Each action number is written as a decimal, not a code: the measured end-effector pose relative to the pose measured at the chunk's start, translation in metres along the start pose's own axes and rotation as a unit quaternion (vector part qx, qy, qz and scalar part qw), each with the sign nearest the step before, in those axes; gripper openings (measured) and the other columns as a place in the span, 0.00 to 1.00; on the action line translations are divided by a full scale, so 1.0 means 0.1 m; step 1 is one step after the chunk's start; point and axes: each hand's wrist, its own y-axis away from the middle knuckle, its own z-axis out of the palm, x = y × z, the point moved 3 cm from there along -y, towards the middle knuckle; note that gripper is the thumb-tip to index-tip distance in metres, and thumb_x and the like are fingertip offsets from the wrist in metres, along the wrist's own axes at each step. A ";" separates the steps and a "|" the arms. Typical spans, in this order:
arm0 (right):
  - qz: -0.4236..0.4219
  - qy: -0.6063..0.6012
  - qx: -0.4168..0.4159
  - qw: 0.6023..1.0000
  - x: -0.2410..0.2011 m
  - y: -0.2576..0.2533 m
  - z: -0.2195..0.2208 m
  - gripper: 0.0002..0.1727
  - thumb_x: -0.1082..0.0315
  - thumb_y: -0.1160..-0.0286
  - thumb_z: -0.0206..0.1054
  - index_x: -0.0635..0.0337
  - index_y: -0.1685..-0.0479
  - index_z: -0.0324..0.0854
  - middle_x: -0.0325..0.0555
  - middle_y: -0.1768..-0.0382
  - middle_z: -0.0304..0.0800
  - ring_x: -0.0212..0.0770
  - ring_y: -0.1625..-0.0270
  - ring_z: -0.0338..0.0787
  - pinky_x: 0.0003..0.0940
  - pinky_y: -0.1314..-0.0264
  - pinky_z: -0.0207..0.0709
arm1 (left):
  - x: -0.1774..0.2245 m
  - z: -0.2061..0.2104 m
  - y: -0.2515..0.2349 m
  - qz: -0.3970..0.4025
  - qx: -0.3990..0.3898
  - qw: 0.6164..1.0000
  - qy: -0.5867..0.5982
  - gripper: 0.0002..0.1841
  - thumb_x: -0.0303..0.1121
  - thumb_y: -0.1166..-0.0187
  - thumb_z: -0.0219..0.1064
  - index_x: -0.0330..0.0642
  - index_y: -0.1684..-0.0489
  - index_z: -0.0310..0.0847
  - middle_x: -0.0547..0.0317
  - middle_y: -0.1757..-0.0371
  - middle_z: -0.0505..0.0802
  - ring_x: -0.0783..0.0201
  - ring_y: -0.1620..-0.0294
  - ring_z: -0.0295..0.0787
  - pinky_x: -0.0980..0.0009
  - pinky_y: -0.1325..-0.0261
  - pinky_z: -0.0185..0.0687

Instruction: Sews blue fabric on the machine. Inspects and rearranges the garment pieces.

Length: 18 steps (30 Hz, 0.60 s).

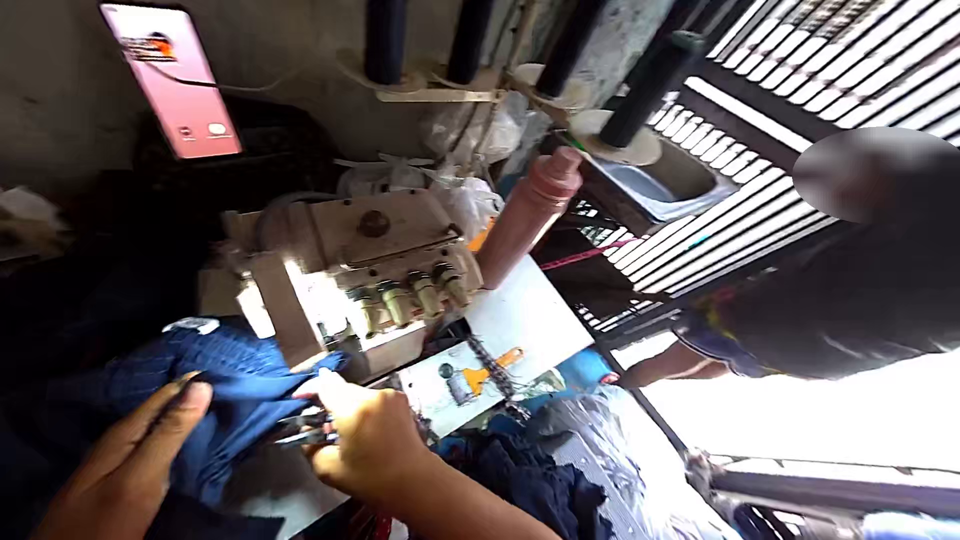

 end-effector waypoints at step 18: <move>0.136 -0.389 0.023 0.911 0.30 0.37 0.50 0.19 0.66 0.12 0.56 0.69 0.64 0.89 0.37 0.72 0.85 0.19 0.80 0.77 0.17 0.76 0.76 | 0.15 0.03 -0.14 0.036 -0.018 0.998 -0.038 0.21 0.44 0.10 0.47 0.40 0.53 0.85 0.72 0.61 0.87 0.90 0.56 0.81 0.84 0.46 0.76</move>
